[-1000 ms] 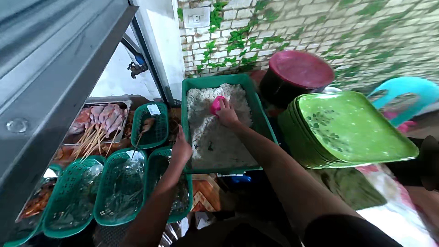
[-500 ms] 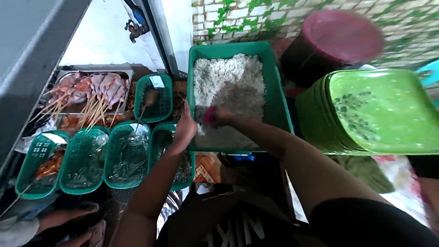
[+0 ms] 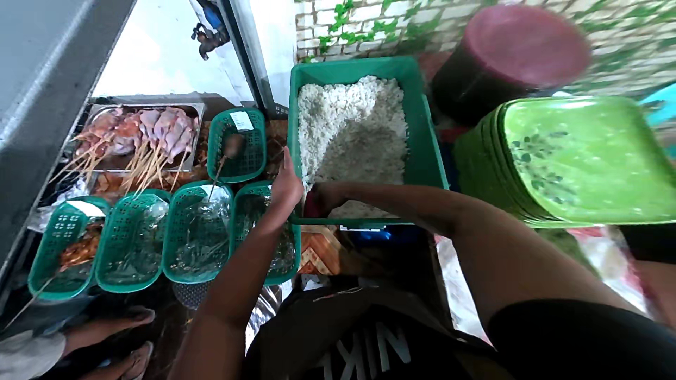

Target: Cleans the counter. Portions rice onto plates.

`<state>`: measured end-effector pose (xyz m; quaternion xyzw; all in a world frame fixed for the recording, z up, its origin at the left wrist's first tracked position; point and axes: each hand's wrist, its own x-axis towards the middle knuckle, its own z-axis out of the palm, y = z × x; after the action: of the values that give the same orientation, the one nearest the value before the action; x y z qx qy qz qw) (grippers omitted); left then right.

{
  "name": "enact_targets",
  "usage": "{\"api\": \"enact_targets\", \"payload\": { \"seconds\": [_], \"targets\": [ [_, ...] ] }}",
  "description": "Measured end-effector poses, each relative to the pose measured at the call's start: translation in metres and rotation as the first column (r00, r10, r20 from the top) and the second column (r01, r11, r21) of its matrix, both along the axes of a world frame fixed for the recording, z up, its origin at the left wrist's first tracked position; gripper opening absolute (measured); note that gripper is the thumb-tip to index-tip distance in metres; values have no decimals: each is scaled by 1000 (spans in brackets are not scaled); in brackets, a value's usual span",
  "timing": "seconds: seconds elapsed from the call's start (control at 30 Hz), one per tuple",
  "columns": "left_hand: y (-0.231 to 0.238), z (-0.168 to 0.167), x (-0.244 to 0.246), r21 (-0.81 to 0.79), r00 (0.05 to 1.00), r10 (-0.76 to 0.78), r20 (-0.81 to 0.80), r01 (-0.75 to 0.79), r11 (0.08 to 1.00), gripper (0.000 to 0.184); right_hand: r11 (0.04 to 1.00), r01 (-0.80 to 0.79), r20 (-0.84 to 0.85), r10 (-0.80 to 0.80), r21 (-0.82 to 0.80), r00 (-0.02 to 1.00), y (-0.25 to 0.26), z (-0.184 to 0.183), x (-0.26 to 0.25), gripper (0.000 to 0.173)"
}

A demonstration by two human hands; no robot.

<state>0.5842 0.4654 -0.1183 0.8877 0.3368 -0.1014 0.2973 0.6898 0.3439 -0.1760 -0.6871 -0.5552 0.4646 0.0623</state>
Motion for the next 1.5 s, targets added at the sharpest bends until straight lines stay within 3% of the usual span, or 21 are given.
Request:
{"api": "enact_targets", "payload": {
  "seconds": [0.1, 0.17, 0.3, 0.47, 0.57, 0.7, 0.8, 0.87, 0.93, 1.0, 1.1, 1.23, 1.37, 1.43, 1.5],
  "targets": [
    [2, 1, 1, -12, 1000, -5, 8, 5, 1000, 91, 978, 200, -134, -207, -65, 969, -8, 3, 27, 35],
    [2, 2, 1, -11, 1000, -9, 1, 9, 1000, 89, 955, 277, -39, -283, -106, 958, -7, 2, 47, 34],
    [2, -2, 3, 15, 1000, 1, -1, -1, 1000, 87, 953, 296, 276, -303, 66, 912, -7, -51, 58, 45],
    [2, -2, 1, 3, 1000, 1, 4, -1, 1000, 91, 999, -37, 168, 41, -28, 985, -8, -29, 3, 44],
    [1, -2, 1, 11, 1000, 4, 8, -4, 1000, 91, 992, -117, 142, 123, -49, 982, -7, -20, -2, 38],
    [2, 1, 2, 1, 1000, -9, 3, 9, 1000, 88, 997, -9, 58, 14, -73, 998, -14, 30, 3, 37],
    [1, 1, 0, 3, 1000, -17, 17, 17, 1000, 88, 971, 219, -35, -223, -90, 974, -36, 59, 9, 34],
    [0, 1, 0, 11, 999, -28, 30, 27, 1000, 88, 902, 422, -154, -432, -92, 889, -55, 50, 23, 25],
    [-2, 1, 1, 29, 999, -30, 39, 29, 999, 87, 772, 625, -348, -622, -118, 702, -81, 46, 29, 27],
    [-2, 3, 2, 40, 999, -32, 29, 31, 999, 85, 639, 754, -498, -708, -152, 500, -104, 53, 25, 33],
    [-5, 4, -3, 67, 998, -46, 50, 43, 997, 81, 500, 859, -647, -691, -108, 321, -129, 72, 10, 37],
    [-13, 2, -6, 117, 991, -72, 111, 59, 991, 85, 325, 946, -837, -516, 5, 182, -175, 106, 9, 43],
    [-15, 0, -7, 137, 987, -70, 143, 50, 989, 79, 54, 997, -812, -580, 50, 72, -249, 178, 26, 40],
    [-13, -1, -6, 143, 987, -78, 140, 58, 988, 78, -33, 976, -686, -717, 216, 128, -292, 210, 36, 42],
    [-13, -2, -6, 148, 988, -71, 136, 51, 988, 79, -42, 906, -463, -869, 421, 175, -325, 233, 49, 35]
  ]
}}
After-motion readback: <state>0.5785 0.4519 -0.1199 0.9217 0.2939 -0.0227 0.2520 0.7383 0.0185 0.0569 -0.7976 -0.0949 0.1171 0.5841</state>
